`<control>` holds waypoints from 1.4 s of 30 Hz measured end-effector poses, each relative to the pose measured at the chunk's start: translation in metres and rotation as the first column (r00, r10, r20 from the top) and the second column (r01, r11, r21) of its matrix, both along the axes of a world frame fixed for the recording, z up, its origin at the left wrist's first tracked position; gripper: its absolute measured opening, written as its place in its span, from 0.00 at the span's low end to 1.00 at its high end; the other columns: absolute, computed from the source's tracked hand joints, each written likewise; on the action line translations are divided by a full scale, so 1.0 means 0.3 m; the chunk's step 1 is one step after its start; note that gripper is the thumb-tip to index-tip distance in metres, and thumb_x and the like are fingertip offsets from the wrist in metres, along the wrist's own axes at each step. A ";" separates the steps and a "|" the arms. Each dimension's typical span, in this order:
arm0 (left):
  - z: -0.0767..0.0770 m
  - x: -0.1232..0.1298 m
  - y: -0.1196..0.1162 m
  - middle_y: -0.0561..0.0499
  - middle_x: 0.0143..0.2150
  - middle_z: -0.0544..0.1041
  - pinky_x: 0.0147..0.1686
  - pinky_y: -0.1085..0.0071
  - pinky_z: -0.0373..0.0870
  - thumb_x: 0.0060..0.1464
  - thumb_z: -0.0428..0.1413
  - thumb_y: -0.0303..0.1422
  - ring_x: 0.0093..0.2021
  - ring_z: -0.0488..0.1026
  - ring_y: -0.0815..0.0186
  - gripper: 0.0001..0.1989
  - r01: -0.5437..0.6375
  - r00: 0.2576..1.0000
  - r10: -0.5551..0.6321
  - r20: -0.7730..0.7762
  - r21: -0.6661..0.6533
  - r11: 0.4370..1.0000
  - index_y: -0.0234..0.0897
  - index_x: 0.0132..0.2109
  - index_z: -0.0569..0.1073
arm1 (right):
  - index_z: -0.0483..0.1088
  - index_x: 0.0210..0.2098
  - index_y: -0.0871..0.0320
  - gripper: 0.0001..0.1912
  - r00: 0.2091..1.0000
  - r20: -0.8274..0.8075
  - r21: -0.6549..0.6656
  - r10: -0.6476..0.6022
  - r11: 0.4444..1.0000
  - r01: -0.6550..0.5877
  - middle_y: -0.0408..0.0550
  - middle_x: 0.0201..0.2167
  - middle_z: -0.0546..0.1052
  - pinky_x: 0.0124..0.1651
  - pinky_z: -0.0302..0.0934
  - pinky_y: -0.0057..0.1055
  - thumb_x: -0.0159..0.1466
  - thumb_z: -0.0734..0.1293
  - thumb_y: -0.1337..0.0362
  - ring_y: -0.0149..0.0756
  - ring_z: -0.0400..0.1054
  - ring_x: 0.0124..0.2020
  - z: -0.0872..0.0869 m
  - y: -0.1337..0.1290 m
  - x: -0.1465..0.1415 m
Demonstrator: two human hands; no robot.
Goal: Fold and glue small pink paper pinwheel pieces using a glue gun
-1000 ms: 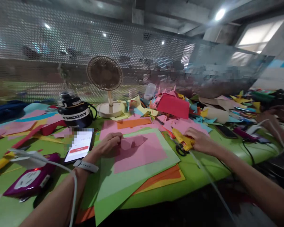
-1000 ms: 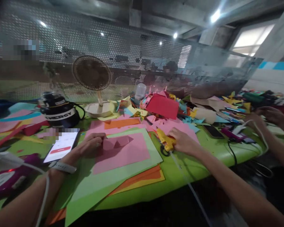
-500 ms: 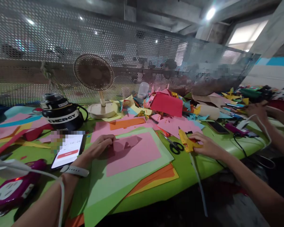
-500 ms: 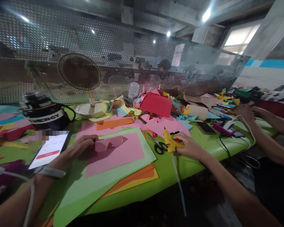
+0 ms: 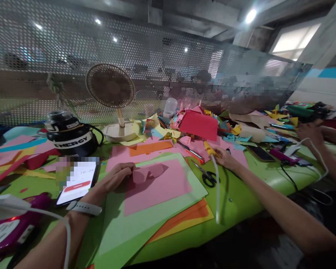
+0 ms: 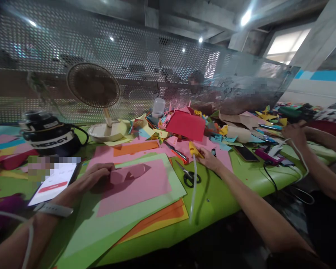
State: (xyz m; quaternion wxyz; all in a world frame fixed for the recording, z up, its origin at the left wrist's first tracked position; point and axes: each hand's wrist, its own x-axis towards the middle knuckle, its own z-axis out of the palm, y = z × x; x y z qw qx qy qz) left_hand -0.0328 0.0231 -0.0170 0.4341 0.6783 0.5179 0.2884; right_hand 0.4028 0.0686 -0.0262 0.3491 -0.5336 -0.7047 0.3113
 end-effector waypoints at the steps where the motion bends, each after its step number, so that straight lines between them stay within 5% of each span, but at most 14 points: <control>1: -0.004 -0.003 0.003 0.56 0.17 0.60 0.18 0.73 0.50 0.41 0.47 0.38 0.20 0.56 0.68 0.08 -0.003 1.000 0.003 -0.006 -0.001 1.000 0.40 0.21 0.60 | 0.68 0.40 0.58 0.25 1.000 0.001 0.013 -0.006 1.000 0.006 0.49 0.36 0.75 0.40 0.66 0.35 0.48 0.71 0.50 0.40 0.69 0.38 -0.003 0.024 0.009; 5: -0.019 -0.018 0.011 0.55 0.19 0.61 0.19 0.72 0.51 0.43 0.47 0.37 0.21 0.56 0.67 0.08 0.016 1.000 -0.015 -0.010 0.026 1.000 0.40 0.22 0.61 | 0.67 0.39 0.57 0.23 0.999 0.017 0.069 -0.036 0.997 0.034 0.50 0.35 0.75 0.42 0.66 0.37 0.47 0.70 0.52 0.41 0.70 0.37 0.000 0.073 0.023; 11: -0.012 -0.020 0.009 0.55 0.20 0.61 0.19 0.72 0.52 0.44 0.47 0.38 0.22 0.57 0.66 0.09 0.036 0.999 -0.036 -0.011 0.034 0.999 0.40 0.22 0.61 | 0.67 0.40 0.56 0.20 0.998 0.064 0.139 -0.029 0.990 0.020 0.50 0.39 0.75 0.43 0.65 0.38 0.50 0.68 0.55 0.42 0.70 0.39 0.016 0.009 -0.032; 20: 0.015 0.003 -0.013 0.56 0.19 0.60 0.18 0.73 0.50 0.42 0.46 0.37 0.21 0.56 0.68 0.08 0.008 1.000 -0.008 0.017 0.020 1.000 0.39 0.22 0.60 | 0.68 0.38 0.57 0.20 0.931 0.346 0.266 -0.120 0.964 0.025 0.52 0.39 0.75 0.43 0.63 0.39 0.48 0.70 0.56 0.46 0.70 0.40 0.017 -0.007 -0.176; 32: 0.026 0.007 -0.013 0.56 0.20 0.59 0.21 0.72 0.51 0.42 0.45 0.38 0.22 0.57 0.68 0.08 0.028 1.000 -0.028 -0.002 0.066 0.997 0.39 0.21 0.59 | 0.70 0.38 0.57 0.20 0.892 0.411 0.323 -0.186 0.945 0.048 0.55 0.38 0.76 0.43 0.66 0.42 0.46 0.67 0.57 0.49 0.71 0.39 0.021 0.018 0.000; 36: 0.011 0.001 -0.005 0.56 0.20 0.59 0.22 0.72 0.52 0.43 0.45 0.37 0.23 0.56 0.68 0.08 0.045 0.999 -0.045 -0.002 0.083 0.996 0.39 0.22 0.59 | 0.72 0.42 0.58 0.21 0.880 0.474 0.296 -0.034 0.947 -0.123 0.58 0.47 0.75 0.50 0.64 0.46 0.49 0.65 0.60 0.52 0.70 0.48 0.041 0.008 0.062; 42: -0.005 -0.003 0.006 0.56 0.21 0.59 0.22 0.72 0.50 0.43 0.44 0.35 0.24 0.56 0.69 0.07 0.048 0.999 -0.049 0.003 0.090 0.995 0.38 0.22 0.60 | 0.76 0.45 0.54 0.23 0.744 0.642 0.114 0.185 0.937 -0.331 0.58 0.55 0.72 0.58 0.59 0.53 0.52 0.66 0.55 0.58 0.65 0.56 0.072 0.067 0.121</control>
